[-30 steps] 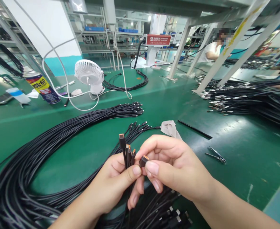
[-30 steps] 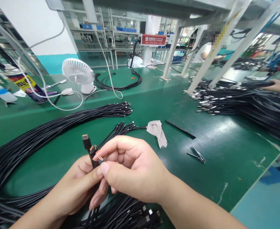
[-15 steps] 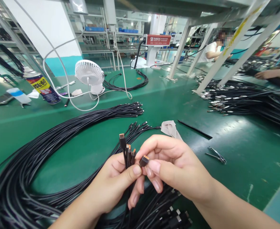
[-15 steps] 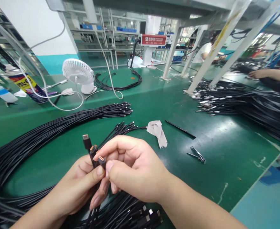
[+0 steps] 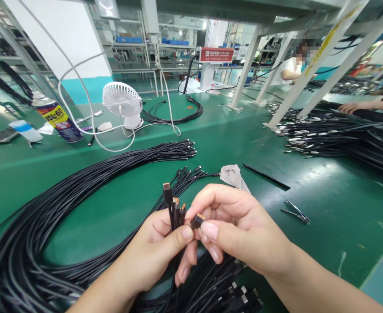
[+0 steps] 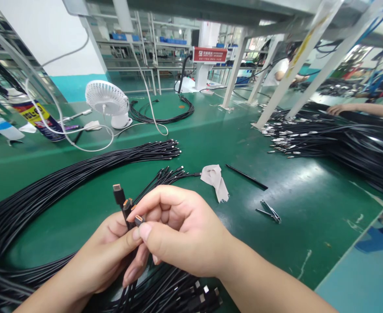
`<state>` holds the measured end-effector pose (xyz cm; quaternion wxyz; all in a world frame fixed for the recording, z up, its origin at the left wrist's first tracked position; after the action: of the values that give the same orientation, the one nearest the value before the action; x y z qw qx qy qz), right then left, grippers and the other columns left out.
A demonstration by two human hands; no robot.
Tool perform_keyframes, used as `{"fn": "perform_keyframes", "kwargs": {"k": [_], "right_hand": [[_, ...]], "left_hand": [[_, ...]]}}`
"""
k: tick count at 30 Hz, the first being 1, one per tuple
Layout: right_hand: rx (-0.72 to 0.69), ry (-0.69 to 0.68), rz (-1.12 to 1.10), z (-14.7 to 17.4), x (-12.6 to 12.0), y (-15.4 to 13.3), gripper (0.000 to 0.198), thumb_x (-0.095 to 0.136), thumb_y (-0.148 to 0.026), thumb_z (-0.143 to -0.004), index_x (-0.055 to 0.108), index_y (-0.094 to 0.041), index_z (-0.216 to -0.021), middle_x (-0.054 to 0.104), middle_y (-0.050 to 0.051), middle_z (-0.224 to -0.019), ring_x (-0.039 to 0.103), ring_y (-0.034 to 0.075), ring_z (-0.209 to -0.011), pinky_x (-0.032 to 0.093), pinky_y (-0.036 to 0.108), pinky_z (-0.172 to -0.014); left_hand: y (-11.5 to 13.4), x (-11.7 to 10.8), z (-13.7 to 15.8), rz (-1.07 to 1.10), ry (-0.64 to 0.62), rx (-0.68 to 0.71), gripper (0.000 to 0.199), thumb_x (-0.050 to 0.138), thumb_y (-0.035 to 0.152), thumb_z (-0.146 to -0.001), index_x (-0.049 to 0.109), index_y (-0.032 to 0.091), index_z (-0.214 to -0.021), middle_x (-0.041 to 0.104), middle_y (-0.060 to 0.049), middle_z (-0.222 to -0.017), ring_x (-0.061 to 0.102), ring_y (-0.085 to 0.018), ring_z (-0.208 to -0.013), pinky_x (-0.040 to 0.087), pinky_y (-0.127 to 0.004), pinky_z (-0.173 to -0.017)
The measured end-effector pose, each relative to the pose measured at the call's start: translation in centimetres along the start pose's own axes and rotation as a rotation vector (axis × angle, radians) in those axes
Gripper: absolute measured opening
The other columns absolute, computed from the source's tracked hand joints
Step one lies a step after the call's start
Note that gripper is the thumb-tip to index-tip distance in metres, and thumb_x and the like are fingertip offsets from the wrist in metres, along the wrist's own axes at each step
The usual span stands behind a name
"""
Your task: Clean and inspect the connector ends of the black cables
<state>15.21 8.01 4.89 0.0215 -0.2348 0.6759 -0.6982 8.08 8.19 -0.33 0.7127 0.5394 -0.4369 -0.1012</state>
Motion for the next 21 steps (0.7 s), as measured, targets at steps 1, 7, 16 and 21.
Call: {"fn": "perform_keyframes", "kwargs": {"k": [1,7,16,21], "right_hand": [[-0.004,-0.006,-0.002,0.00,0.04,-0.01,0.013,0.064,-0.017,-0.073,0.058,-0.016,-0.084,0.055,-0.005,-0.056,0.047,0.005,-0.041,0.040,0.016,-0.041],[0.002,-0.007,-0.020,-0.11,0.13,0.16,0.012,0.062,-0.014,-0.072,0.058,-0.016,-0.084,0.056,-0.004,-0.057,0.048,0.005,-0.041,0.040,0.016,-0.040],[-0.026,0.005,-0.054,-0.18,0.02,-0.01,0.020,0.054,-0.006,-0.067,0.060,-0.015,-0.083,0.054,-0.006,-0.055,0.049,0.004,-0.039,0.040,0.014,-0.040],[-0.043,-0.002,-0.053,-0.19,0.04,-0.04,0.019,0.054,-0.005,-0.069,0.059,-0.015,-0.084,0.054,-0.006,-0.056,0.049,0.004,-0.041,0.040,0.014,-0.041]], "left_hand": [[0.02,-0.04,-0.03,-0.002,0.001,0.002,0.030,0.062,0.036,-0.086,0.064,0.012,-0.069,0.057,0.001,-0.049,0.045,-0.004,-0.033,0.037,-0.014,-0.035],[0.12,0.12,-0.02,0.009,-0.003,0.015,0.029,0.062,0.037,-0.086,0.065,0.013,-0.070,0.059,0.000,-0.051,0.046,-0.004,-0.033,0.038,-0.013,-0.035],[0.09,0.07,0.10,0.015,0.001,0.030,0.030,0.062,0.037,-0.085,0.066,0.012,-0.069,0.059,0.000,-0.052,0.047,-0.003,-0.033,0.040,-0.012,-0.036],[0.08,0.04,0.11,0.019,0.006,0.022,0.032,0.063,0.038,-0.085,0.066,0.012,-0.067,0.060,0.000,-0.052,0.047,-0.003,-0.034,0.040,-0.012,-0.036]]}}
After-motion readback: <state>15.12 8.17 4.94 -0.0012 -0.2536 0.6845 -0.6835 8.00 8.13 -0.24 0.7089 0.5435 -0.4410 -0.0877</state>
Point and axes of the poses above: each hand's wrist, its own z-axis away from the middle knuckle, its own x-axis out of the palm, y = z × x, the point moved 8 cm from there along -z, towards the middle knuckle
